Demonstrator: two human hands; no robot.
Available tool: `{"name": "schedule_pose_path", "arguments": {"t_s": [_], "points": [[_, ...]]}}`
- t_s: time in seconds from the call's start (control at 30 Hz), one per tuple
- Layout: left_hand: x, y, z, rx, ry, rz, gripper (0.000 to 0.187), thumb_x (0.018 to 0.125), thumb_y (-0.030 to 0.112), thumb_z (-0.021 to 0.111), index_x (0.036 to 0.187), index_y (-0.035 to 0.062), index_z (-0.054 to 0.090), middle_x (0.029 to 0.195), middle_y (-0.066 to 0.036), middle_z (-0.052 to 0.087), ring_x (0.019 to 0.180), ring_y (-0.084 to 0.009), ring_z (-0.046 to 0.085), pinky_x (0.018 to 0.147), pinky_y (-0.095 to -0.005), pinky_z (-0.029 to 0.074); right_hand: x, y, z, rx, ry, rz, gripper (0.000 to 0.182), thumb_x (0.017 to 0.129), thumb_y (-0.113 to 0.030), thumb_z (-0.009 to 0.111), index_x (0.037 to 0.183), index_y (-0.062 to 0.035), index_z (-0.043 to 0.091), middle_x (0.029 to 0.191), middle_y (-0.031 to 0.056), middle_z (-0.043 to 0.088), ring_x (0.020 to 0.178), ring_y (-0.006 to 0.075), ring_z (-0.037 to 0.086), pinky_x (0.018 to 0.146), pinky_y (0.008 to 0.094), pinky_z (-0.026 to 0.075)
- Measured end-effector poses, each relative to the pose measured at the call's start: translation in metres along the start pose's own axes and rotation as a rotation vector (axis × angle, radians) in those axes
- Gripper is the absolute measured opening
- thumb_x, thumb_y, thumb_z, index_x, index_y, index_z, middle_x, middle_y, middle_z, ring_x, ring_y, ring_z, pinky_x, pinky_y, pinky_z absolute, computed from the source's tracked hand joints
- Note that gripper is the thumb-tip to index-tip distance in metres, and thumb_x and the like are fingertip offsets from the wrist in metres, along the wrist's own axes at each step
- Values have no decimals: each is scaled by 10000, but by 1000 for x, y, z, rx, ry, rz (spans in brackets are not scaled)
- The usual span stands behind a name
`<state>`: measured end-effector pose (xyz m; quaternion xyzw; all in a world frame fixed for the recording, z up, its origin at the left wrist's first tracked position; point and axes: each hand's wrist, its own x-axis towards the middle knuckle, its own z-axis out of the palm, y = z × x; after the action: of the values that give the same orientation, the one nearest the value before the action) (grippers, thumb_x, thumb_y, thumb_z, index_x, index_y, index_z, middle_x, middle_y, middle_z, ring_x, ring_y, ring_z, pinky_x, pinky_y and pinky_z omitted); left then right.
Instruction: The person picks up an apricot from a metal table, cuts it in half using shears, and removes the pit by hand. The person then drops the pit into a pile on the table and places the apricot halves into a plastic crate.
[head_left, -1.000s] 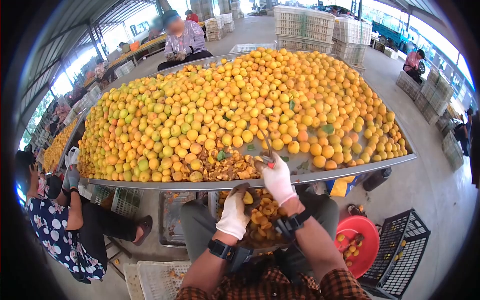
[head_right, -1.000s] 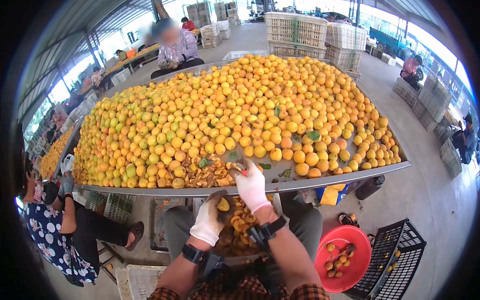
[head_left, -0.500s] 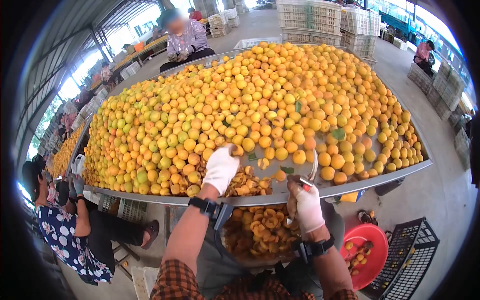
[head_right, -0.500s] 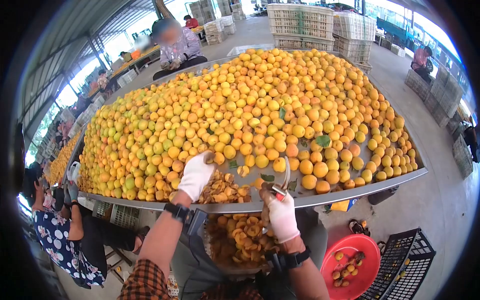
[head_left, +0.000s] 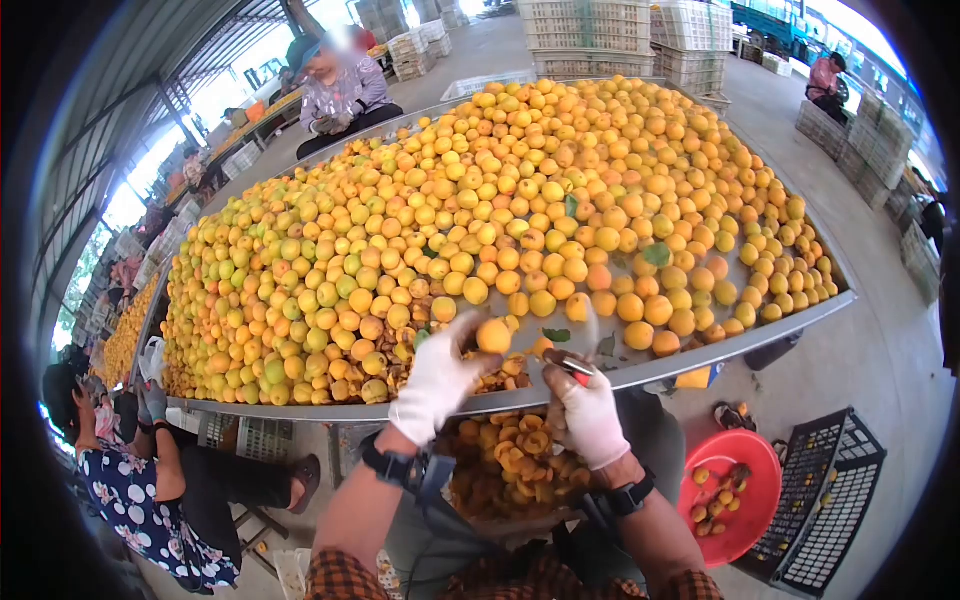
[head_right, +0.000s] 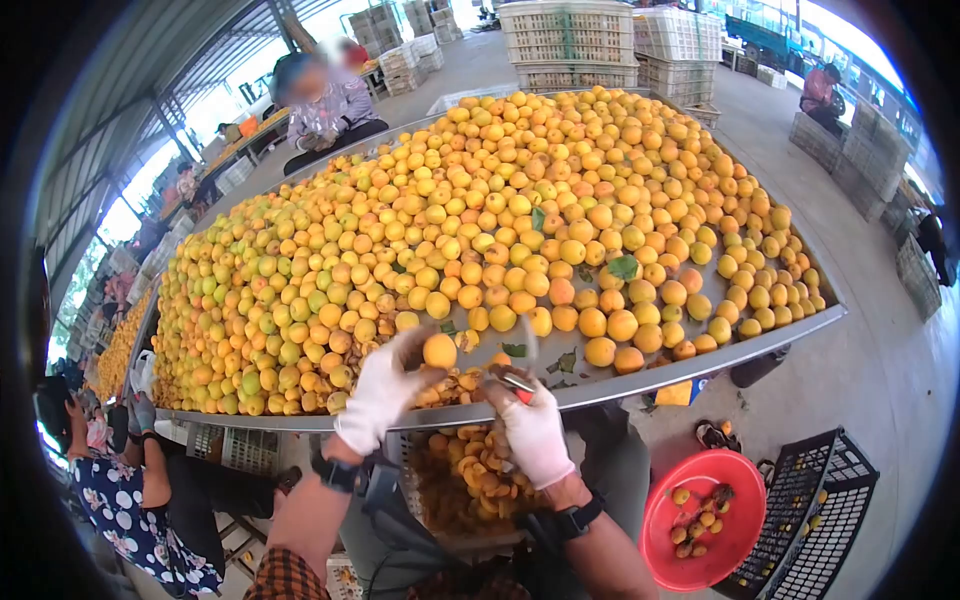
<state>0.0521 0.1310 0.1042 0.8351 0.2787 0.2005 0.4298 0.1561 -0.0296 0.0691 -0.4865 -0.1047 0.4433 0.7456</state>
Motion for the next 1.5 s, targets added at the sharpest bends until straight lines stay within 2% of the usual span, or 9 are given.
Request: {"name": "schedule_pose_path", "arguments": {"t_s": [0.2,0.37,0.5,0.57,0.6,0.67,0.8,1.2,1.5], "points": [[-68,27,20,196,-24,267,539,753,80,699,1256,5,517,1197,-138,592,1101,-211,577,913,-327,465,-33,2,9,-45,-103,88,171,896,-194,612,999,-71,551,546,-47,435,372,51,364,343,227,278],[-102,29,26,-732,-150,-17,503,939,274,545,1342,1,416,1269,-94,507,1182,-179,466,990,-293,375,-54,15,4,395,-368,261,420,975,-416,424,707,-98,487,459,-1,373,343,136,313,354,271,240],[-116,15,48,-1145,-156,-85,509,944,382,524,1295,20,451,1241,-80,544,1159,-198,507,1022,-338,375,-59,32,1,317,-569,231,501,945,-516,433,677,-95,470,446,8,350,368,145,352,370,277,273],[-122,11,49,-1266,-120,-89,464,935,335,554,1270,25,469,1219,-72,551,1146,-185,515,1006,-329,387,-78,13,8,99,-359,298,436,926,-471,516,802,-53,530,554,37,476,455,160,462,441,263,368],[-125,10,48,-1383,-98,-93,421,927,289,585,1245,30,488,1198,-65,558,1132,-171,524,990,-320,398,-83,18,9,-157,-241,9,385,915,-418,556,905,-34,534,644,50,526,527,161,508,502,260,407],[-129,12,48,-1397,-49,-122,399,932,279,576,1236,33,493,1193,-69,564,1120,-173,533,984,-333,407,-93,19,2,-559,-106,-294,352,909,-232,590,1156,-2,487,869,122,620,759,239,625,653,286,479],[-133,6,60,-1348,25,-188,417,926,403,547,1175,67,540,1140,-73,603,1079,-198,566,949,-386,426,-114,11,2,-954,-121,-519,260,907,-132,555,1137,-24,502,850,248,595,825,429,596,662,387,494],[-143,26,78,-1563,-22,-327,379,933,381,530,1133,62,567,1017,-98,641,736,-211,628,644,-270,510,-113,31,-3,-1141,-24,-609,353,885,-167,571,1206,-53,482,816,237,615,764,427,602,624,460,490],[-143,26,64,-959,-37,-210,408,862,220,658,1177,-13,545,1049,-74,615,872,-155,600,812,-266,475,-114,16,-17,-1155,-151,-419,221,902,-166,542,1068,-24,510,762,258,595,759,441,595,611,461,486]]}}
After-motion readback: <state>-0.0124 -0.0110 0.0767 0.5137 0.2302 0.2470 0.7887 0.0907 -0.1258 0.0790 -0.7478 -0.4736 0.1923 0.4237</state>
